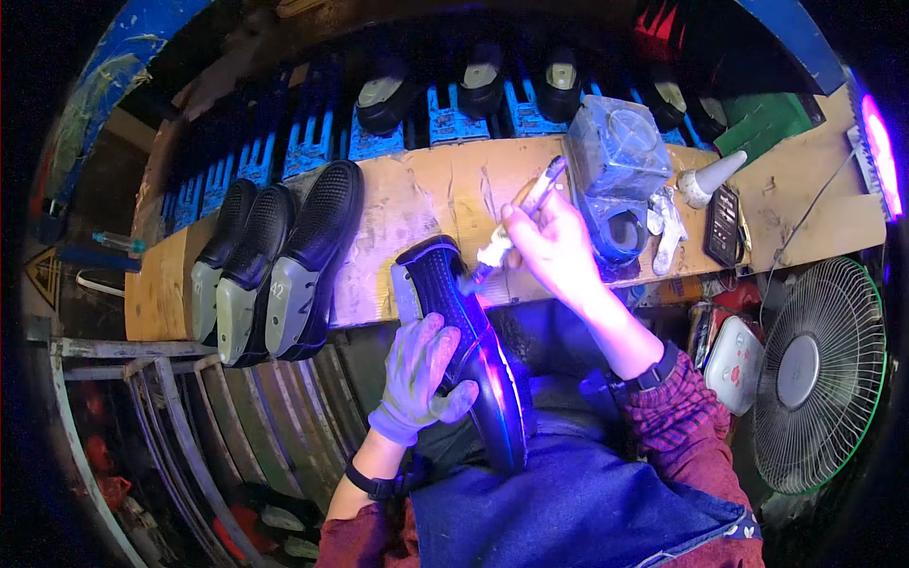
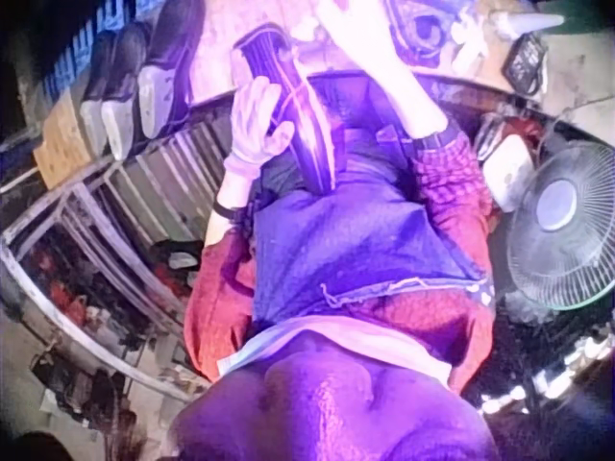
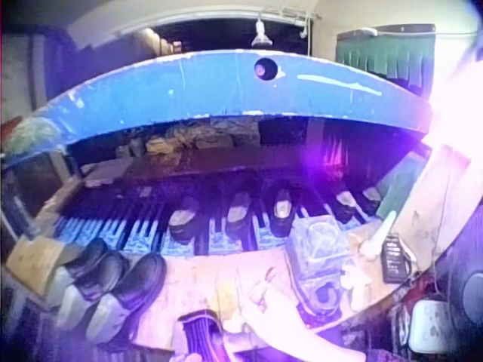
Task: Apply adhesive coating to shoe soles and position them on a manufacturing track.
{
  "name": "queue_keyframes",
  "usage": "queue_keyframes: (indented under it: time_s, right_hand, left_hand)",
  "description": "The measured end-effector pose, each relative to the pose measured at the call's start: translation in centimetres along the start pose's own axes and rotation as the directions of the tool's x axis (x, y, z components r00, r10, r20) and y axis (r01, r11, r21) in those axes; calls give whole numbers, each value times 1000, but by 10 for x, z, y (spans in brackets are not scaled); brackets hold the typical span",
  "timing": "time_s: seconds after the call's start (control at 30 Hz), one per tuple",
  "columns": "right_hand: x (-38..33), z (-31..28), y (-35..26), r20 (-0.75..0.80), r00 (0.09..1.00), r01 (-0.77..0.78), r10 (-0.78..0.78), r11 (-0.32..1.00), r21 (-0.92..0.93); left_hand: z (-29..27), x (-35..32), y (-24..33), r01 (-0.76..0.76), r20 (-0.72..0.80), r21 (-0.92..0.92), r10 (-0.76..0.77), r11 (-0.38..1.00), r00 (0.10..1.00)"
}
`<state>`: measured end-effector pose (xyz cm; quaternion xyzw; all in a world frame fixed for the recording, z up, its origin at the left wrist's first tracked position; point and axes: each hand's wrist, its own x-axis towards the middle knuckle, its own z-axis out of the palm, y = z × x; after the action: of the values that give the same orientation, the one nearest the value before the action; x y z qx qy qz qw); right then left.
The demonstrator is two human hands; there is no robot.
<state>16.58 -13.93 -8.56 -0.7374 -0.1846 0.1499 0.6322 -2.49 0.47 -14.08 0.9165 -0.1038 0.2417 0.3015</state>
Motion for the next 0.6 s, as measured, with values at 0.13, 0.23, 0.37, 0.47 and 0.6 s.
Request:
queue_keyframes:
  time_s: [0.13, 0.23, 0.37, 0.47, 0.6]
  right_hand:
    - [15, 7, -5, -61, 997, 43, -55, 982, -182]
    - [48, 16, 2, -101, 994, 18, -33, 988, -151]
    - [49, 17, 0, -64, 998, -2, -4, 996, -89]
    - [25, 8, -8, 24, 1000, 5, -4, 999, -50]
    - [-8, -3, -15, 126, 991, 57, -43, 993, -106]
  left_hand:
    - [0, -3, -5, -13, -3, -31, 13, 999, 1000]
    - [3, -3, -7, -45, -23, -36, 44, 998, 999]
    - [1, 0, -6, -42, -34, -47, 41, 998, 999]
    - [2, 2, -8, -41, -47, -23, 39, 999, 998]
    - [-3, 5, -2, -32, -19, 18, 33, 999, 999]
